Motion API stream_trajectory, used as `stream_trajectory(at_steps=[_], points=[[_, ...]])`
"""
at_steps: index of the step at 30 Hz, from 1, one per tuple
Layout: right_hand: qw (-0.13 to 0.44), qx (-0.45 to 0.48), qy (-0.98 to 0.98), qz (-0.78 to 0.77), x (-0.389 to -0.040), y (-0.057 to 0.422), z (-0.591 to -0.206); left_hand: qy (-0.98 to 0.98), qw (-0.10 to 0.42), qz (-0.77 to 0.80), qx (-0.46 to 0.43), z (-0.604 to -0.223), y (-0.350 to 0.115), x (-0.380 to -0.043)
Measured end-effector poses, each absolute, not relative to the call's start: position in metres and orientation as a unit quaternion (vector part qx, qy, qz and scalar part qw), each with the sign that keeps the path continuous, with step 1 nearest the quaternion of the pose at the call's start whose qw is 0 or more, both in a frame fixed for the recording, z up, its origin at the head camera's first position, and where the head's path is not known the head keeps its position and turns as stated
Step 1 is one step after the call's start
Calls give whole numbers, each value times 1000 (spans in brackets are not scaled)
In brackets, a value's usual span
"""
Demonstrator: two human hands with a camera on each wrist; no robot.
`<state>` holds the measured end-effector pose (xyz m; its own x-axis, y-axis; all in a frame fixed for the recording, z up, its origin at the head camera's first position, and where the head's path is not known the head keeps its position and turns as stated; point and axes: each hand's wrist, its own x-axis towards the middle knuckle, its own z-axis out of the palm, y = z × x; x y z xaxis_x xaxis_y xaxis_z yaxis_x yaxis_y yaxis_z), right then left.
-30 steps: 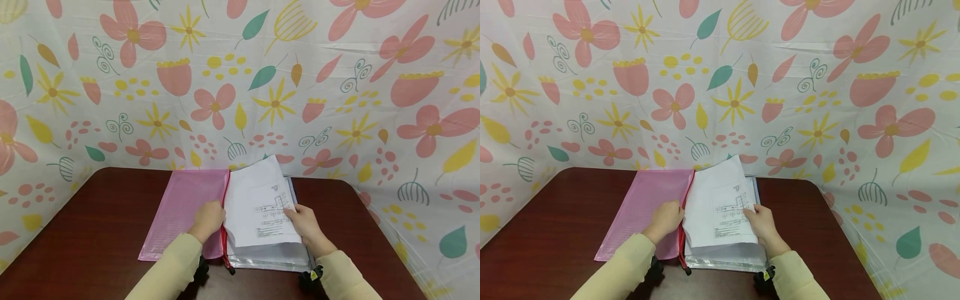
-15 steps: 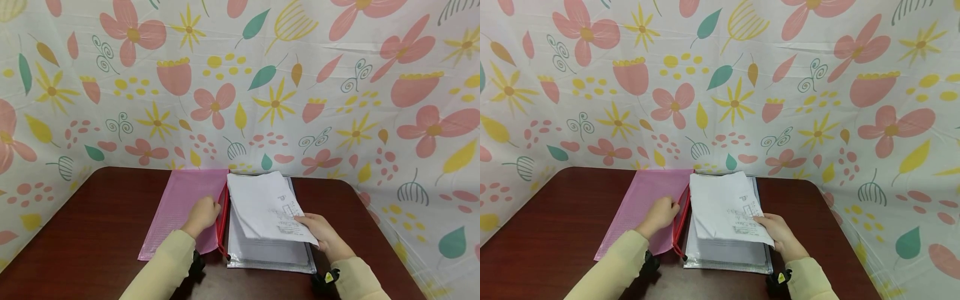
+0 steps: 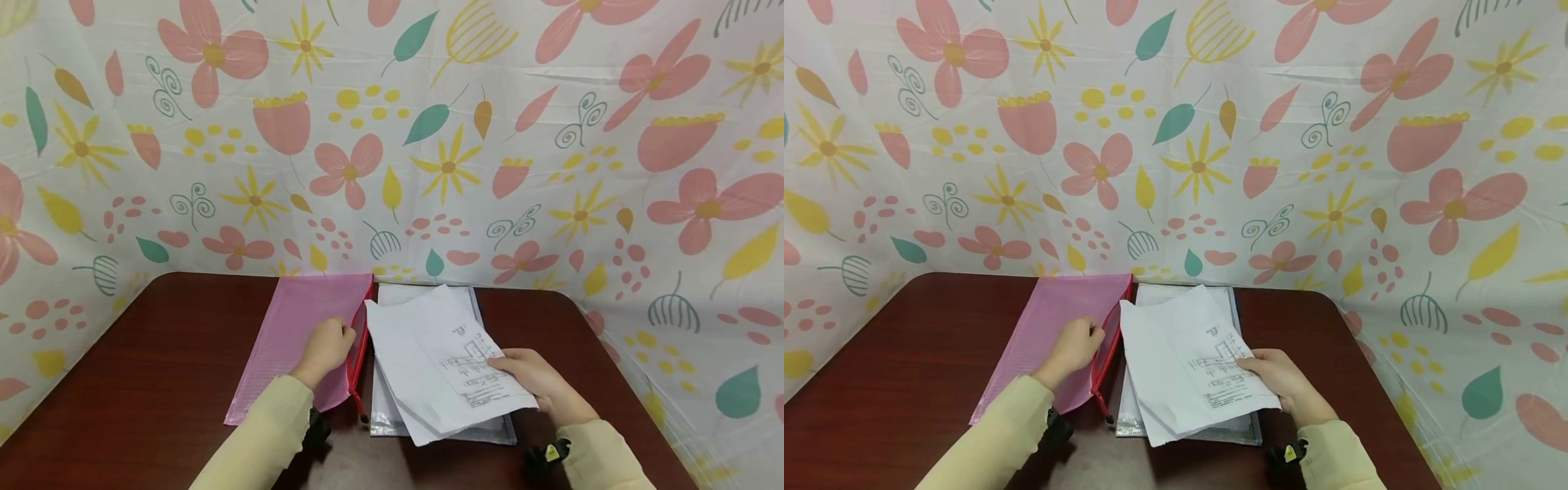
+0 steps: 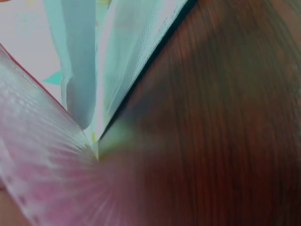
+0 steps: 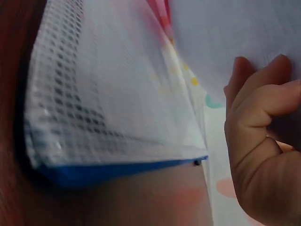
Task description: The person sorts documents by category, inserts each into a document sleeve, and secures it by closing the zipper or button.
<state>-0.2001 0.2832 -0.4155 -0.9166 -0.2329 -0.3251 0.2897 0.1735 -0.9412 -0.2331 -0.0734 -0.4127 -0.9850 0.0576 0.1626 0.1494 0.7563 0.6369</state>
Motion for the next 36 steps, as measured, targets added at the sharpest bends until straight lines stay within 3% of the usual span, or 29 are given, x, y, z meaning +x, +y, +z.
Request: stream_trajectory(at_steps=[8,26,36], points=[[200,8,742,-640,-201,283,-403,-949,68,-299,-69,-413,-71,-232],[21,72,816,-573,-232,222,-417,-970,73,-193,-131,-422,-58,-226],[7,86,805,-586,-227,202,-423,-968,61,-207,-125,-423,-55,-228]])
